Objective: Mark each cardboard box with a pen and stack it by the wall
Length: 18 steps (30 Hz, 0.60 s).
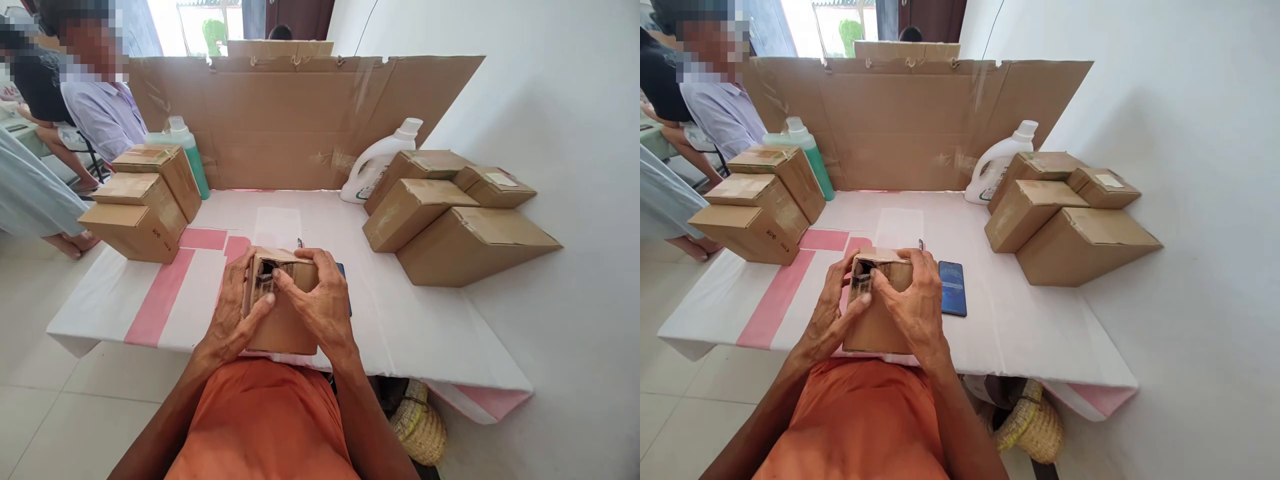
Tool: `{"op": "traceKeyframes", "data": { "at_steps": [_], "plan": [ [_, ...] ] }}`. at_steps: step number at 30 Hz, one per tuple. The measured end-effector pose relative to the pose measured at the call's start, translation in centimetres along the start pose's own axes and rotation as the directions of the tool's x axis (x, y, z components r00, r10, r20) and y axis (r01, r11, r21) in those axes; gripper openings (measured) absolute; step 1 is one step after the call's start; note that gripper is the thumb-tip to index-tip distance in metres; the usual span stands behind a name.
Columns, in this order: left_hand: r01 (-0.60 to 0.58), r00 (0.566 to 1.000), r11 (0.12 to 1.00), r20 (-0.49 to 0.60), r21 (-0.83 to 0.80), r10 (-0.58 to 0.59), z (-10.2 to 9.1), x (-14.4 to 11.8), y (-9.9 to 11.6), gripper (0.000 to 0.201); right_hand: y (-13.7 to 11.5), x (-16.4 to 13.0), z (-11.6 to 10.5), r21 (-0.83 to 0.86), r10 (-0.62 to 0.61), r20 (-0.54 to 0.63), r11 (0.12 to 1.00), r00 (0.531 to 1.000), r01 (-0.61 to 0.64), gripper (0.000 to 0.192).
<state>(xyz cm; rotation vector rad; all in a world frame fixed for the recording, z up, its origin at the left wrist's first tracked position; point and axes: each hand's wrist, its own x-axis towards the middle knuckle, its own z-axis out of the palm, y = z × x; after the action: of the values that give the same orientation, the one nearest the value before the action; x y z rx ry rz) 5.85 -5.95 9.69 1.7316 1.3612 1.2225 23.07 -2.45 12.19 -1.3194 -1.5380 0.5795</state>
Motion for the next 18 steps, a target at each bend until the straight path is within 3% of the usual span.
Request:
{"op": "traceKeyframes", "data": {
  "at_steps": [2,6,12,15,18],
  "plan": [
    [0.0,0.998,1.0,-0.056,-0.02,-0.001,-0.3,0.2,0.4,0.056,-0.7,0.1,0.7,-0.045,-0.039,-0.015,0.998,0.999,0.039,0.024],
    [-0.007,0.982,0.999,-0.187,0.05,0.016,-1.5,0.6,1.0,0.036,-2.3,-0.5,2.8,-0.09,-0.112,-0.034,0.99,0.993,0.109,0.026],
    [0.073,0.915,0.994,-0.402,0.078,-0.035,-4.3,-0.2,0.9,0.029,-5.0,-0.3,6.5,-0.014,-0.076,0.126,0.997,0.989,0.079,0.033],
    [0.065,0.913,0.996,-0.407,0.061,-0.035,-4.7,-0.3,0.7,0.028,-4.9,0.2,6.9,0.034,-0.073,0.178,0.997,0.981,0.068,0.035],
    [0.067,0.927,0.996,-0.372,0.05,-0.044,-4.1,0.2,0.6,0.029,-2.6,1.0,5.3,0.261,-0.043,0.217,0.965,0.975,-0.016,0.047]
  ]
}}
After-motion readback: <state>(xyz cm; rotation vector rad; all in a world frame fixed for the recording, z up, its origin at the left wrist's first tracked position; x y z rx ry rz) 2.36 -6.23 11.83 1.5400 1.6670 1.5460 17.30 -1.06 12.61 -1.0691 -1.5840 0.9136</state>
